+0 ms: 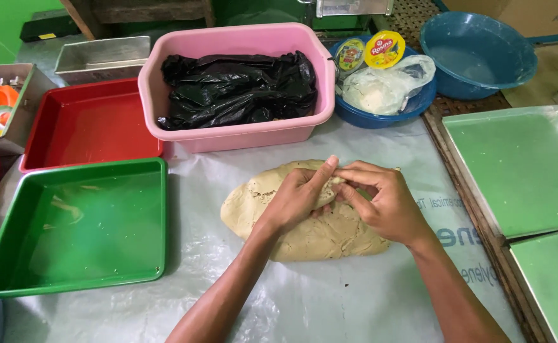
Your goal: Kneading a large mass of dough on a covered table and beginning to shape small portions of it.
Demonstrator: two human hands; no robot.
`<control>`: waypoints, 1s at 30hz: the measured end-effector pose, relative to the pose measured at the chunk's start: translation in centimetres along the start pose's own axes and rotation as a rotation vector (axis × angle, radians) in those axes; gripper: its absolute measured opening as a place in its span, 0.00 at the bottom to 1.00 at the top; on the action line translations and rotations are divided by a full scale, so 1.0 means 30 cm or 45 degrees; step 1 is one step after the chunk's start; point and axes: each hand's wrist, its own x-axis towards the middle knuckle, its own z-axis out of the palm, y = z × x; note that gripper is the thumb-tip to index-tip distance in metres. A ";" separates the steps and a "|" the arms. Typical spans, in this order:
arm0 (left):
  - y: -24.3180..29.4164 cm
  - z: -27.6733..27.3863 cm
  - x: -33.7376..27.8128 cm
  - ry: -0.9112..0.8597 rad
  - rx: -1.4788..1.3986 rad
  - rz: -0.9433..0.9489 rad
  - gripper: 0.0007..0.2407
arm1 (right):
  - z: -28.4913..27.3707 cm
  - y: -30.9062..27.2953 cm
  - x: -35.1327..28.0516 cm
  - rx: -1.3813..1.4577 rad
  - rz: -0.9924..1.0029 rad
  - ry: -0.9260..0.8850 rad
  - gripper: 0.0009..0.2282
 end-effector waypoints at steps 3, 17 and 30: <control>0.025 0.009 -0.034 0.000 -0.158 0.043 0.24 | 0.007 0.006 -0.009 0.128 0.001 0.074 0.09; -0.045 -0.024 -0.033 -0.064 -0.152 0.416 0.10 | -0.039 0.007 -0.035 -0.418 -0.041 -0.219 0.03; -0.097 -0.007 -0.022 0.112 -0.090 0.484 0.13 | -0.033 0.094 -0.061 -0.462 -0.168 0.166 0.05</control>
